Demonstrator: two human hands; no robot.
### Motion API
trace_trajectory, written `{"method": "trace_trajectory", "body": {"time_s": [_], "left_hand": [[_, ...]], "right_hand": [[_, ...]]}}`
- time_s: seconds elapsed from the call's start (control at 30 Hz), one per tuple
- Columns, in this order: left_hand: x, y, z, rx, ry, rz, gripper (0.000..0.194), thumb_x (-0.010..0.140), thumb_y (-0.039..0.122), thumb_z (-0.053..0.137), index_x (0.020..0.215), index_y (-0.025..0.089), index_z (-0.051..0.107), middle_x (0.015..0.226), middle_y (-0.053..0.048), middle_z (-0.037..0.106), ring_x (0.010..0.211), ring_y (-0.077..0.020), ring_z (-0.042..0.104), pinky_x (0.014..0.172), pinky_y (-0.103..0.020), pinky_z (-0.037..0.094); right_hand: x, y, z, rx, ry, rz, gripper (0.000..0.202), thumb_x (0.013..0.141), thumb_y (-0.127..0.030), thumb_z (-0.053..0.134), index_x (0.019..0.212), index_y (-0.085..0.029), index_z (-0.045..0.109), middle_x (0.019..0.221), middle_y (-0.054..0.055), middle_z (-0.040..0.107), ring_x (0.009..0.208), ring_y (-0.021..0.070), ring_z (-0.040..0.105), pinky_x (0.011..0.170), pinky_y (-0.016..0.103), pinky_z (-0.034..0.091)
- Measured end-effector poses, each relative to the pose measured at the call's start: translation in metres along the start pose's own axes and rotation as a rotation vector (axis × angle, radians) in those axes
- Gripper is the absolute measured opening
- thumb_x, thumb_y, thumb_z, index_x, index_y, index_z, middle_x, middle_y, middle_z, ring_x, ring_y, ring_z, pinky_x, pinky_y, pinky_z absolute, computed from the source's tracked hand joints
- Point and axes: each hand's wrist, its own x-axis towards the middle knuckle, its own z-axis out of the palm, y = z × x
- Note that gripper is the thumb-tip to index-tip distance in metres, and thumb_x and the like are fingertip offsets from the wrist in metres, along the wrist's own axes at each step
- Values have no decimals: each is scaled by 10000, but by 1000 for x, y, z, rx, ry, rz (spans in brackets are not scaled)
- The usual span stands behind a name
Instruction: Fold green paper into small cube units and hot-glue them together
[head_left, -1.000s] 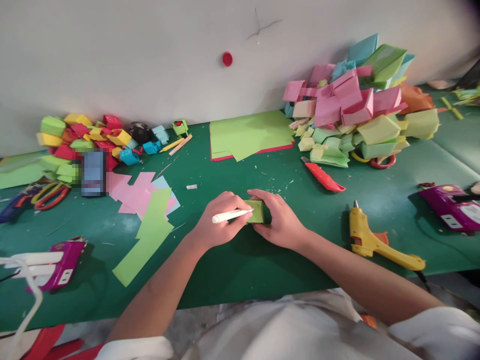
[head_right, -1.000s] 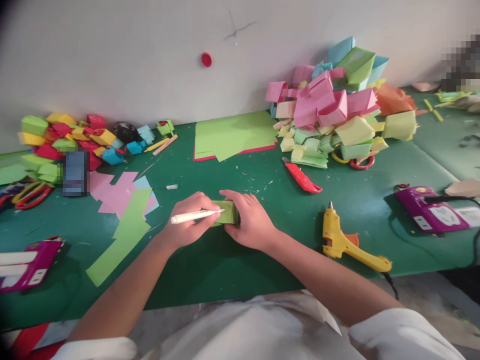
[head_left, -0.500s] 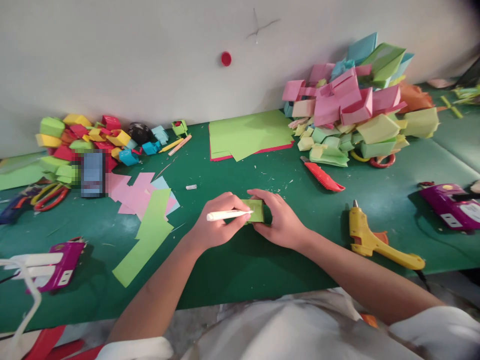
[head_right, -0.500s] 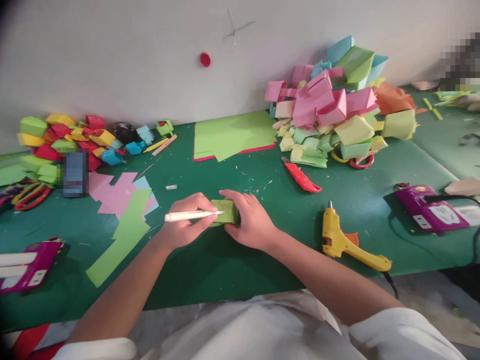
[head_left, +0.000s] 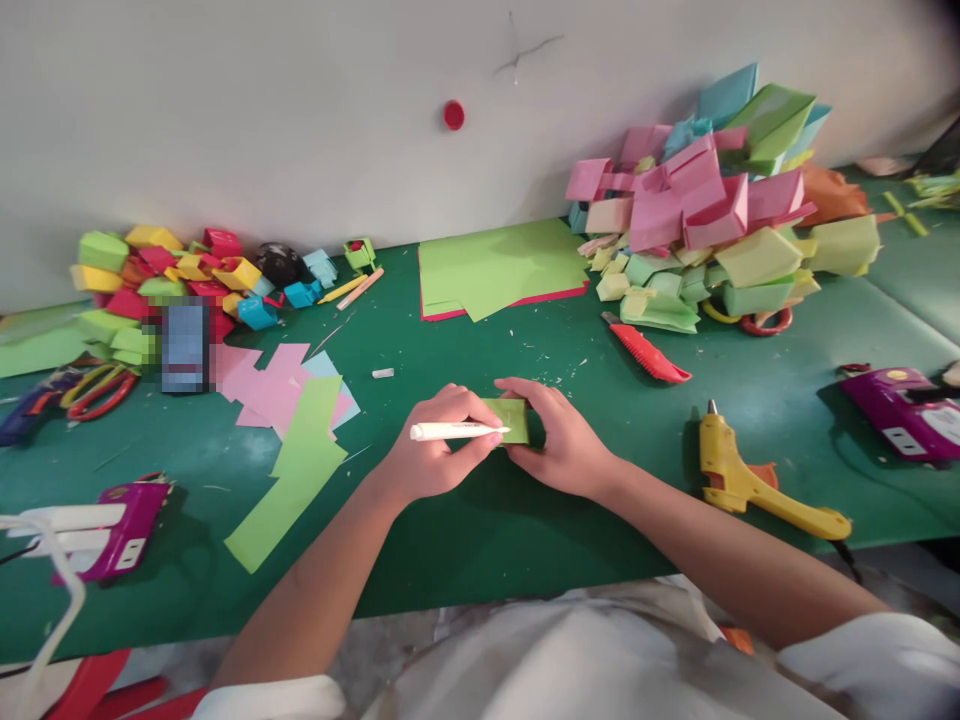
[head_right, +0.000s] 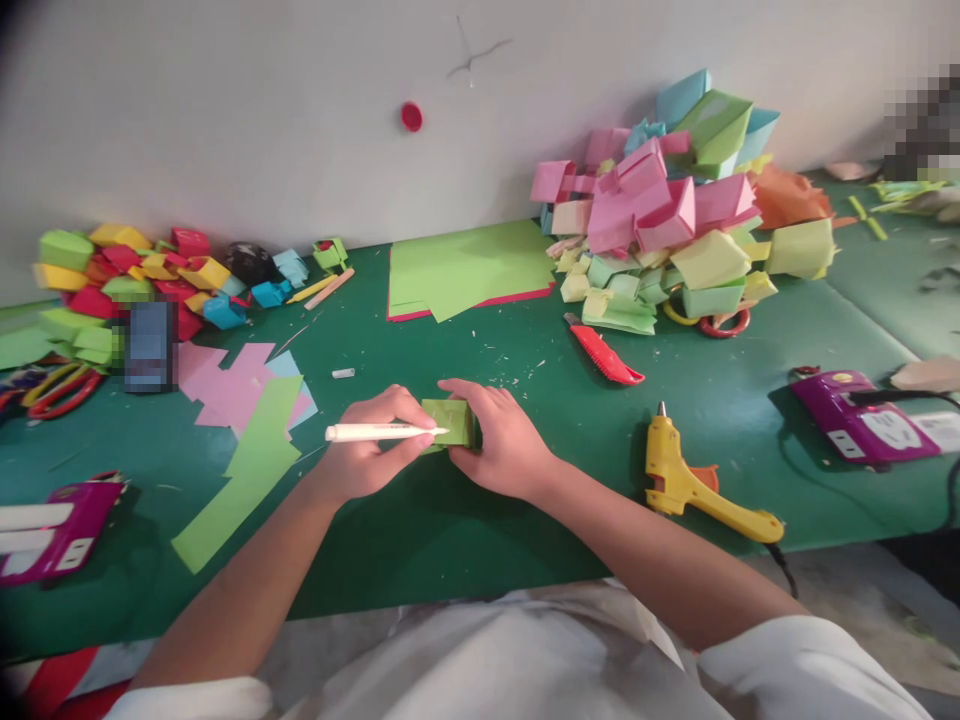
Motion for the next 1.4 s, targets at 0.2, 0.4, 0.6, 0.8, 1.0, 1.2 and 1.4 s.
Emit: {"method": "trace_trajectory", "body": {"time_s": [0.2, 0.4, 0.6, 0.8, 1.0, 1.2, 1.4], "left_hand": [[2, 0, 1, 29, -32, 15, 46, 935, 224, 634, 892, 218, 648, 804, -1, 715, 719, -155, 609, 744, -333, 458], [2, -1, 2, 20, -40, 25, 38, 928, 198, 643, 897, 220, 646, 809, 13, 712, 725, -148, 602, 754, -330, 444], [2, -1, 1, 11, -39, 21, 57, 932, 185, 636, 889, 222, 638, 813, 20, 708, 726, -143, 593, 763, -328, 437], [2, -1, 1, 24, -51, 12, 54, 941, 195, 630, 895, 223, 636, 809, 22, 701, 736, -144, 591, 771, -331, 432], [2, -1, 1, 22, -43, 9, 57, 941, 201, 627, 890, 224, 636, 807, 19, 704, 736, -148, 598, 765, -333, 440], [2, 0, 0, 24, -42, 7, 58, 940, 200, 623, 891, 226, 639, 816, 14, 716, 745, -153, 613, 764, -334, 450], [1, 0, 0, 25, -50, -16, 60, 941, 214, 620, 887, 226, 644, 820, 4, 716, 748, -160, 613, 769, -339, 459]], "right_hand": [[0, -1, -1, 0, -3, -3, 660, 770, -202, 622, 1408, -247, 457, 1244, 119, 688, 1112, 322, 667, 944, 493, 526], [0, 0, -1, -1, -2, -2, 662, 770, -199, 629, 1407, -241, 455, 1253, 119, 689, 1123, 321, 665, 949, 491, 525], [0, 0, -1, -9, 2, -5, 662, 764, -192, 626, 1403, -239, 458, 1254, 118, 692, 1124, 324, 667, 949, 496, 525], [1, 0, -3, -5, 8, -8, 661, 764, -190, 623, 1401, -247, 454, 1236, 111, 699, 1114, 322, 673, 947, 492, 523], [1, -1, -4, 0, 7, -2, 661, 760, -188, 616, 1398, -250, 453, 1235, 110, 698, 1111, 325, 672, 948, 499, 520], [0, -1, -5, 2, 7, 2, 665, 762, -187, 623, 1401, -256, 450, 1234, 108, 698, 1101, 320, 673, 952, 498, 518], [0, 0, -6, 1, 13, -9, 676, 760, -182, 622, 1407, -260, 443, 1225, 104, 701, 1098, 317, 674, 949, 497, 519]]}}
